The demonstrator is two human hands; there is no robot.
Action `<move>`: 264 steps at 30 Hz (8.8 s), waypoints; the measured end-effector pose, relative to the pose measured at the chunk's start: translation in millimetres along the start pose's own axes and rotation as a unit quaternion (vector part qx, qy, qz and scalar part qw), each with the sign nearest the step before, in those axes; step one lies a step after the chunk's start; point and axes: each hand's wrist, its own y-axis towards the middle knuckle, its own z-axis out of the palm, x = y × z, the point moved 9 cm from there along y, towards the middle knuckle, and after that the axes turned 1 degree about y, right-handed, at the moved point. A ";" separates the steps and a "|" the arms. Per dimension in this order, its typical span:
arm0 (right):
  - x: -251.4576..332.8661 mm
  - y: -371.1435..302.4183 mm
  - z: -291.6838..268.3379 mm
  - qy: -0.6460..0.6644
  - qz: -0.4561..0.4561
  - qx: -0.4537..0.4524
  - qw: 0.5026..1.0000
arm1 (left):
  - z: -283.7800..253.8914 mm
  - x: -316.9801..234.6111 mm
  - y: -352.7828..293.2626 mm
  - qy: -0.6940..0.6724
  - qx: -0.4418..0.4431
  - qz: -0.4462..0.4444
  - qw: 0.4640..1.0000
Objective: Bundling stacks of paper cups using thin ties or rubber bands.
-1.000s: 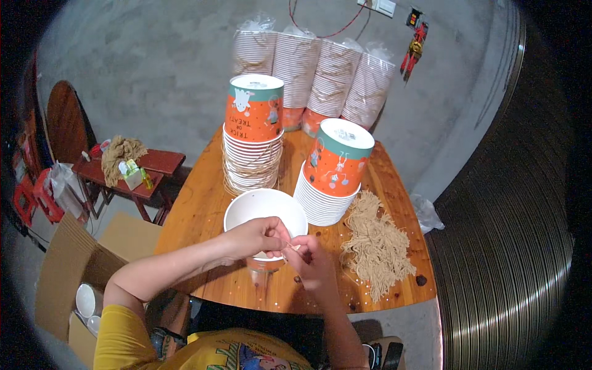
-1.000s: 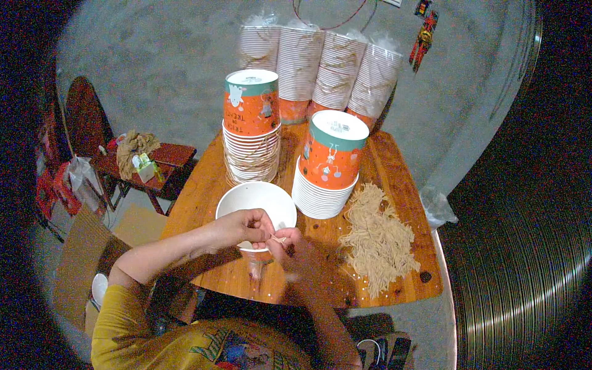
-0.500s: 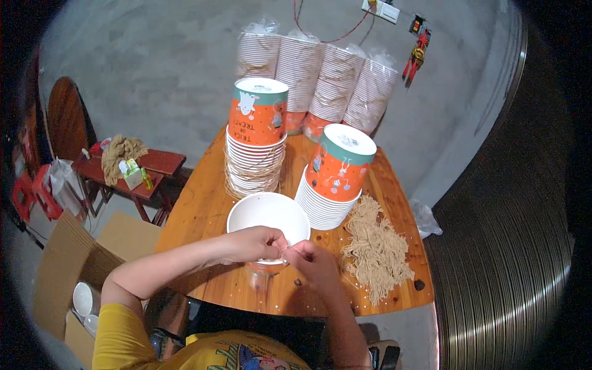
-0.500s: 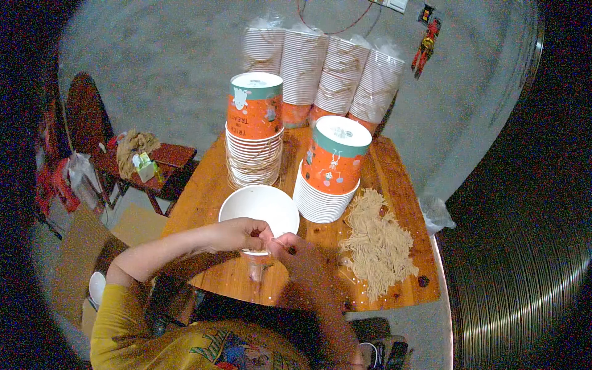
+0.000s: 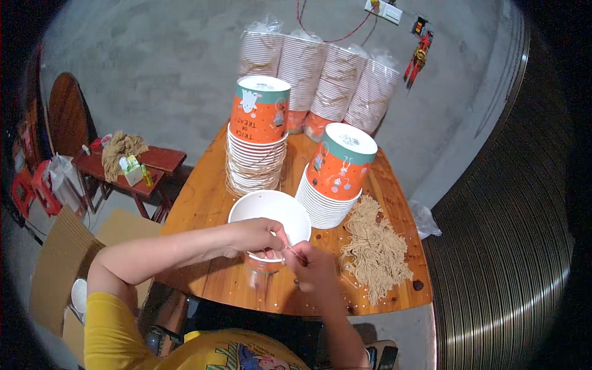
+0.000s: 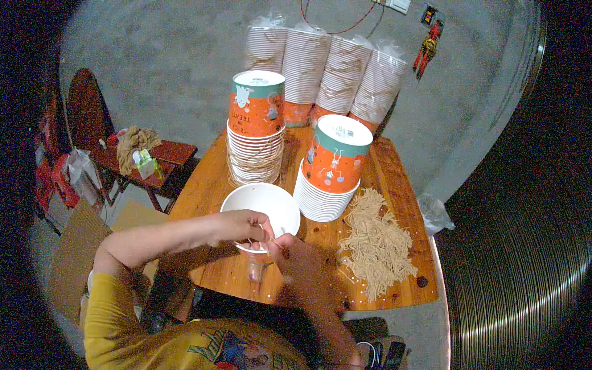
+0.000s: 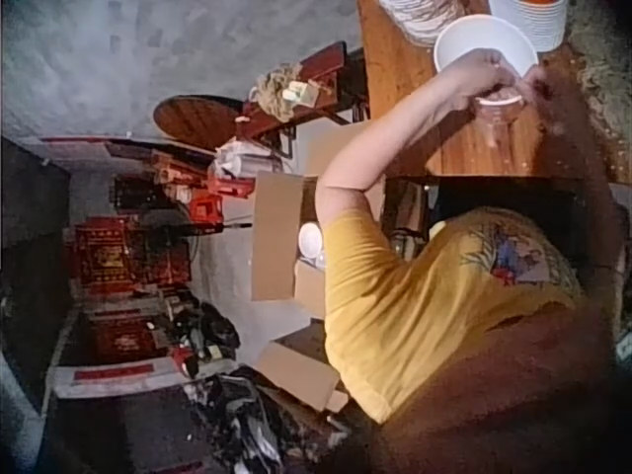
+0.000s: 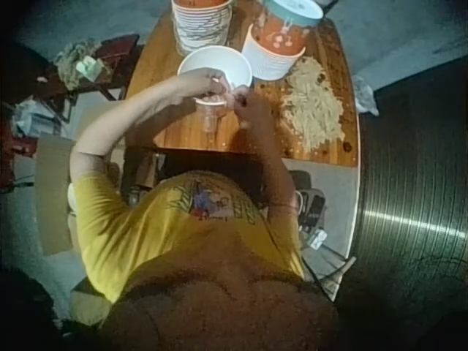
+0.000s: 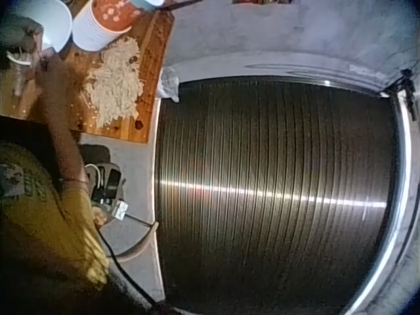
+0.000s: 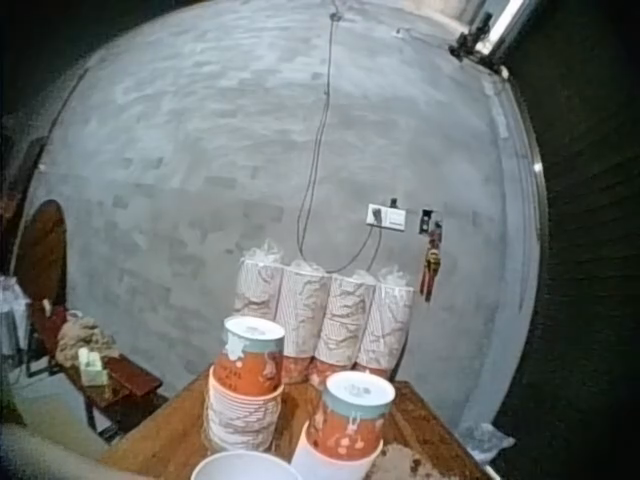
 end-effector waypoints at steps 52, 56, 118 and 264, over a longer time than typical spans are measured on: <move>-30.8 0.8 -6.7 0.170 -0.002 -0.073 0.983 | 11.2 -21.9 -10.8 0.222 -0.067 0.171 0.958; -26.6 -1.1 -6.5 0.187 -0.022 -0.080 0.979 | 11.7 -27.8 -13.8 0.260 -0.067 0.186 0.945; -26.5 -3.3 -9.9 0.219 -0.091 -0.159 0.958 | 7.4 -23.5 -11.1 0.072 -0.115 0.215 0.967; 11.2 -27.0 -29.1 -0.003 -0.216 -0.214 0.953 | 27.9 -49.5 -47.6 0.392 -0.236 0.412 0.788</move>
